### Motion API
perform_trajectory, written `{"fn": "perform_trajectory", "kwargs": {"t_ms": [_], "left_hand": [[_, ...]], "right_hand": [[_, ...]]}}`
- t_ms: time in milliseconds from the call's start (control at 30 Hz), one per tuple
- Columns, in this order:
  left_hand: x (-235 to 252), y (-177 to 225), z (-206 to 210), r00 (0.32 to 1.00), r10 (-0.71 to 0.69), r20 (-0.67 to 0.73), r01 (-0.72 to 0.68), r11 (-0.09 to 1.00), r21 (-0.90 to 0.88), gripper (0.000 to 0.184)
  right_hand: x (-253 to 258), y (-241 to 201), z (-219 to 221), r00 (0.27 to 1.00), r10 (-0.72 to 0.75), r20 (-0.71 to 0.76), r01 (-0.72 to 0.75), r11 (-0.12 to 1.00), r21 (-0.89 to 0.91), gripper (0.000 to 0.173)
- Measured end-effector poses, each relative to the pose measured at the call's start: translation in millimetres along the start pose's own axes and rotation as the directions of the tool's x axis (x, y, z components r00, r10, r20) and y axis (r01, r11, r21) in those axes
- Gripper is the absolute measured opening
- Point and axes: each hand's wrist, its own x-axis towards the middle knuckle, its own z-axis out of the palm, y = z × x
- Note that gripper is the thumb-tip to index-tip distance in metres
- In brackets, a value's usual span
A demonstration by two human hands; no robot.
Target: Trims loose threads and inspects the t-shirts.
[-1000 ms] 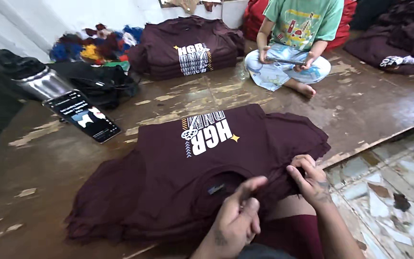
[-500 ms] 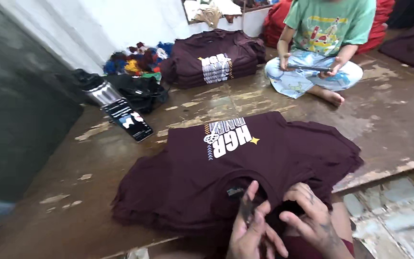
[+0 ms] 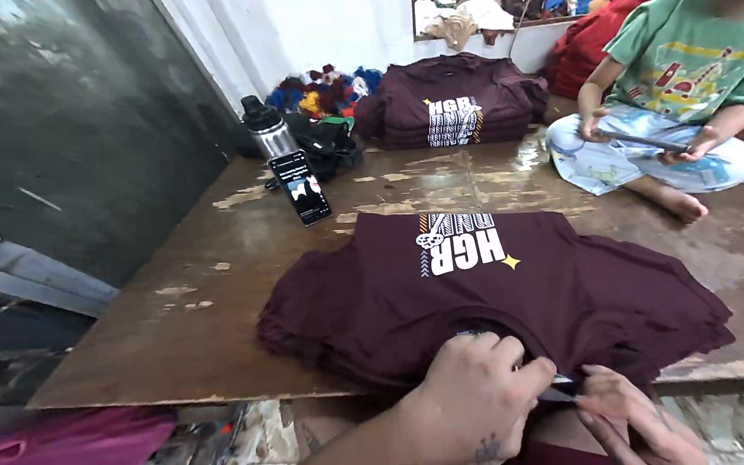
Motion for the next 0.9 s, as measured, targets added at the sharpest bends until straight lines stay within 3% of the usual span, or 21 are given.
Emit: {"fn": "perform_trajectory", "kwargs": {"t_ms": [267,333,400,433,500,533,567,600,667,767,833,900], "left_hand": [[2,-2,13,0.998,0.062,0.000,-0.062,0.993,0.105,0.027],[3,-1,13,0.999,0.040,-0.015,-0.039,0.996,0.083,0.028],[4,-3,12,0.998,-0.054,-0.034,0.054,0.999,-0.001,0.032],[3,-5,10,0.990,-0.138,-0.041,0.135,0.988,-0.071,0.034],[-1,-5,10,0.948,-0.319,0.017,0.318,0.937,-0.147,0.041],[-3,-3,12,0.924,-0.367,0.112,0.381,0.909,-0.168,0.045],[-4,0,19,0.910,-0.362,0.200,0.398,0.899,-0.184,0.042],[-7,4,31,0.927,-0.314,0.204,0.354,0.913,-0.202,0.029],[-11,8,54,0.977,-0.211,0.019,0.209,0.946,-0.247,0.011],[-15,2,66,0.982,-0.148,-0.114,0.107,0.947,-0.303,0.006],[-20,1,72,0.983,-0.155,-0.100,0.110,0.929,-0.354,0.008],[-17,4,63,0.966,-0.256,-0.027,0.220,0.874,-0.434,0.013]], "right_hand": [[-2,-4,2,0.997,-0.001,-0.080,-0.009,0.992,-0.130,0.015],[-4,-6,1,0.999,0.000,-0.036,-0.001,0.999,-0.039,0.017],[4,-15,-9,0.998,-0.017,0.062,0.005,0.982,0.186,0.037],[10,-17,-17,0.995,-0.033,0.099,0.011,0.977,0.215,0.045],[28,-9,-30,0.995,-0.043,0.092,0.039,0.998,0.041,0.045],[43,-1,-32,0.994,-0.052,0.100,0.060,0.995,-0.079,0.039],[61,8,-30,0.988,-0.064,0.142,0.083,0.988,-0.132,0.032],[77,16,-24,0.971,-0.060,0.229,0.094,0.985,-0.143,0.030],[87,30,-13,0.884,-0.051,0.465,0.111,0.989,-0.102,0.041],[75,41,-13,0.789,-0.111,0.605,0.239,0.962,-0.134,0.021],[76,35,-25,0.802,-0.151,0.578,0.322,0.924,-0.206,0.008],[71,37,-22,0.868,-0.296,0.399,0.435,0.840,-0.324,0.015]]}}
